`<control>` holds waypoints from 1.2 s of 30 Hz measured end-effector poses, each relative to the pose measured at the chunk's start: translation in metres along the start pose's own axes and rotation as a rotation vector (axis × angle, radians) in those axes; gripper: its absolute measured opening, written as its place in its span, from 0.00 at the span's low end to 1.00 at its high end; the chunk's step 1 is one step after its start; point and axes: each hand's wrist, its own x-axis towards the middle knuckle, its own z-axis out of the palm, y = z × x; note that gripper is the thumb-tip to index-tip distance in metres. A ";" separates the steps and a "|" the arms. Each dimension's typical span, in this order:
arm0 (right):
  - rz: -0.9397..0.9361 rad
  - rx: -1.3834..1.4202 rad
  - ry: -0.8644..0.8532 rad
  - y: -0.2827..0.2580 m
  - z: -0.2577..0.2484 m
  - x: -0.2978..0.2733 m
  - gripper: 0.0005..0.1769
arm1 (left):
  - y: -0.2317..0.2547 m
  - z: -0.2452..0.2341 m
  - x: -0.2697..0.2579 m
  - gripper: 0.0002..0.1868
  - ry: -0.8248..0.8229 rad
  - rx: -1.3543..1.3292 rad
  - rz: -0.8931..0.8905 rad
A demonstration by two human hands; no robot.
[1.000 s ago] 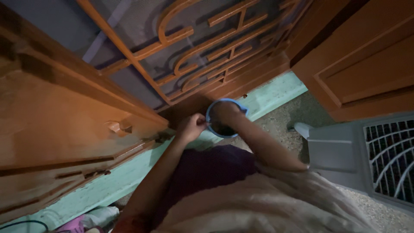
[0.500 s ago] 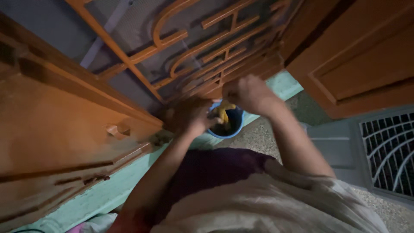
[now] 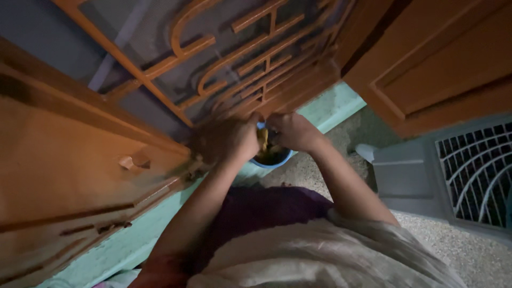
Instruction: The person cleans an orange metal window grille by hand with a yellow cloth, rinsing the cloth in a blue bucket and wiping different parts of the metal bars.
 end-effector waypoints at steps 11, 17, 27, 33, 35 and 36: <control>0.140 0.533 -0.074 0.037 0.045 0.023 0.32 | 0.045 -0.086 -0.021 0.25 0.227 -0.732 0.207; 0.262 0.336 -0.006 0.052 0.027 0.015 0.25 | -0.006 -0.078 -0.029 0.13 0.323 -0.527 0.095; -0.086 0.668 -0.040 0.053 0.017 0.010 0.18 | -0.004 0.023 -0.018 0.42 0.060 -0.031 -0.077; 0.068 0.813 0.039 0.066 0.020 -0.005 0.23 | -0.007 0.014 -0.010 0.30 -0.125 -0.219 -0.260; 0.317 0.543 0.003 0.066 0.018 -0.009 0.31 | -0.016 0.015 -0.005 0.36 0.012 -0.356 -0.138; 0.239 0.545 -0.018 0.064 0.021 -0.010 0.39 | -0.019 0.017 -0.003 0.40 0.076 -0.422 -0.075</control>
